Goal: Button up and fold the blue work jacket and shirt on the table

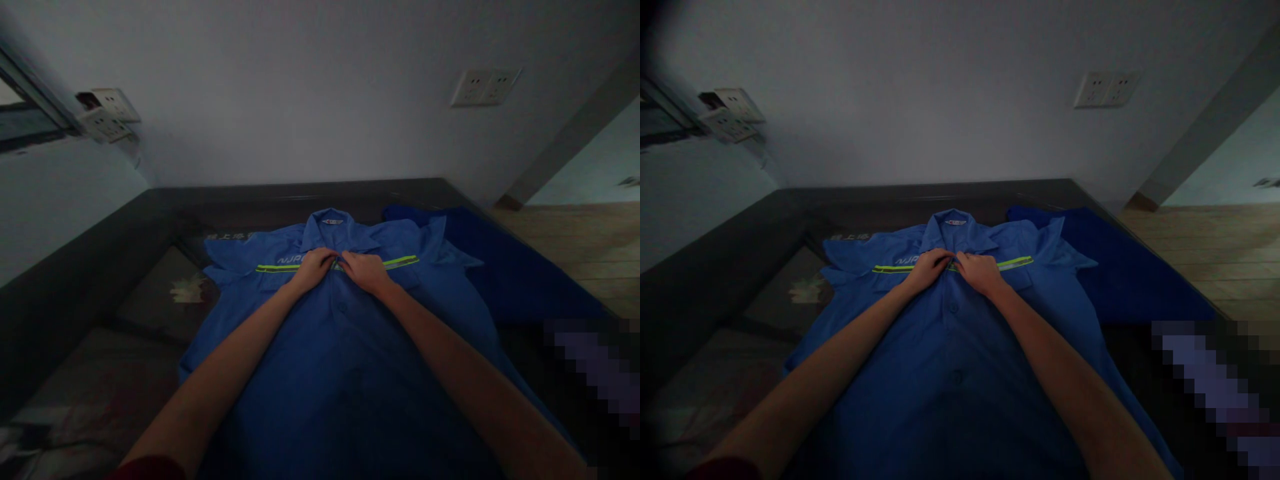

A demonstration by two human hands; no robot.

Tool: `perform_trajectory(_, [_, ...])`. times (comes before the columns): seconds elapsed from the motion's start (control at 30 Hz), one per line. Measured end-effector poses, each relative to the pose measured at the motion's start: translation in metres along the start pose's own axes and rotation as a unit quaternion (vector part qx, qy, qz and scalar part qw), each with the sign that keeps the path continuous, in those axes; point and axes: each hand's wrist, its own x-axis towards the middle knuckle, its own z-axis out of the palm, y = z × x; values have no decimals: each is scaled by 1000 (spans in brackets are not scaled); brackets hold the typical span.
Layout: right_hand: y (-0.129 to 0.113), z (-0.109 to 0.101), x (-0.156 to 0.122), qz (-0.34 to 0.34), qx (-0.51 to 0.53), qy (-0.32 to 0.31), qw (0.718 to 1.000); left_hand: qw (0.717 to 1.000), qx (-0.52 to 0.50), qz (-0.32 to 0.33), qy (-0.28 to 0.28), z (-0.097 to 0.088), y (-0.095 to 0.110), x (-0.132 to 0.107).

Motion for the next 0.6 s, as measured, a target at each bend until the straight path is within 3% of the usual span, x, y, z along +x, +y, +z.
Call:
perform_trajectory(0.23, [2, -1, 1, 44, 2, 12, 999, 999, -23, -28, 40, 1, -2, -1])
perform_trajectory(0.37, [11, 3, 0, 106, 21, 60, 992, 995, 60, -42, 62, 0, 4, -4])
perform_trajectory(0.5, [15, 5, -1, 106, 54, 98, 988, 985, 138, -25, 98, -15, 24, -4])
perform_trajectory(0.53, [15, 6, -1, 106, 64, 109, 986, 987, 125, -39, 96, -20, 30, -6])
perform_trajectory(0.6, [16, 7, -2, 110, 87, 133, 981, 992, 80, -85, 41, -26, 43, -15])
